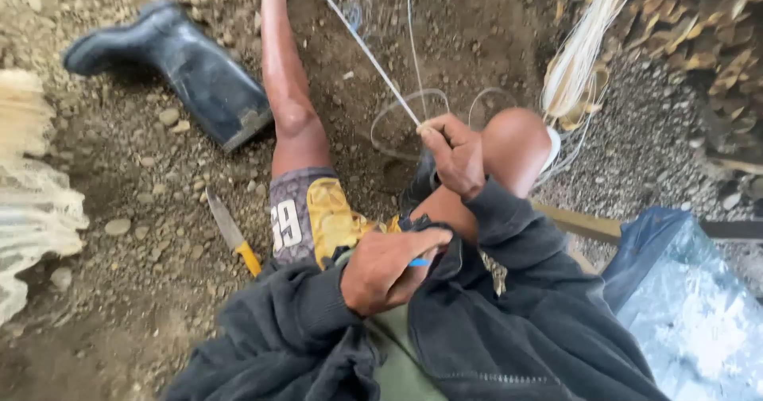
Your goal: Repairing a fishing net by threading line through the mesh and tying knots using a shuttle and a knife.
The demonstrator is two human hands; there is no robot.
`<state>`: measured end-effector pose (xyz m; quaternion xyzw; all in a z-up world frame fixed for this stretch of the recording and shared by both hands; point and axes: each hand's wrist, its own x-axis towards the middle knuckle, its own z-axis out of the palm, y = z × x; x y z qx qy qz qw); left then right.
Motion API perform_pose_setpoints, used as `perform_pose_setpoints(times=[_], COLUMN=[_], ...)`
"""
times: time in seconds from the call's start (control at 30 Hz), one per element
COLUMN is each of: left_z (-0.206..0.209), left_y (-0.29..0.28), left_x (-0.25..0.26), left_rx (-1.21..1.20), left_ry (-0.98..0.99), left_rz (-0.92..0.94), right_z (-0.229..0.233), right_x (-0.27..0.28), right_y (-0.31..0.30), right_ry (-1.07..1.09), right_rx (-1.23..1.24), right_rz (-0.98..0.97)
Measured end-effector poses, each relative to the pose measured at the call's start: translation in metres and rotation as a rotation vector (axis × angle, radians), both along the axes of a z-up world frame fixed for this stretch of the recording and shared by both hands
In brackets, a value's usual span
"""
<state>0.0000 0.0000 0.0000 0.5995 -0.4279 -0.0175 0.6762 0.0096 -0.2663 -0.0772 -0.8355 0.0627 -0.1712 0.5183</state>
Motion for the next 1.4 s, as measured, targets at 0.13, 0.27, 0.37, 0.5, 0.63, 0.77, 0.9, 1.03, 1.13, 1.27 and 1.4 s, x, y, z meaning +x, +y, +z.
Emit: perform_pose_setpoints(times=[0.13, 0.27, 0.37, 0.5, 0.63, 0.77, 0.9, 1.03, 1.13, 1.27, 1.4], left_z=[0.015, -0.031, -0.079, -0.121, -0.169, -0.155, -0.143, -0.155, -0.15, -0.141, -0.12], left_y=[-0.042, -0.072, -0.054, -0.047, -0.083, -0.099, -0.107, -0.117, -0.12, -0.132, -0.13], left_x=[-0.019, -0.037, 0.025, 0.084, 0.076, 0.077, 0.076, 0.075, 0.076, 0.07, 0.061], left_rx=[0.174, 0.478, 0.434, 0.11, 0.213, 0.269, 0.207, 0.009, -0.115, -0.096, -0.089], left_ry=[-0.141, -0.308, -0.29, 0.252, 0.021, -0.01, -0.006, 0.109, 0.018, 0.109, 0.377], left_rz=[-0.023, -0.08, 0.101, 0.145, 0.185, 0.222, 0.267, 0.2, 0.187, 0.273, 0.305], right_z=[0.003, -0.015, -0.006, -0.004, -0.01, -0.018, -0.02, -0.014, -0.03, 0.012, -0.027], right_x=[-0.001, -0.009, -0.011, -0.009, -0.007, -0.009, -0.008, -0.003, -0.002, 0.006, -0.002], right_y=[0.005, -0.009, -0.01, -0.004, -0.004, 0.0, 0.001, 0.012, 0.007, 0.017, 0.016], right_ry=[0.037, 0.008, 0.045, 0.051, 0.048, 0.04, 0.068, 0.088, 0.118, 0.213, 0.117], right_rx=[-0.186, -0.127, 0.006, 0.209, 0.232, 0.184, 0.242, 0.687, 1.003, 0.422, 0.534], right_rz=[-0.032, -0.088, -0.154, -0.109, -0.096, -0.087, -0.054, -0.031, -0.078, 0.004, -0.071])
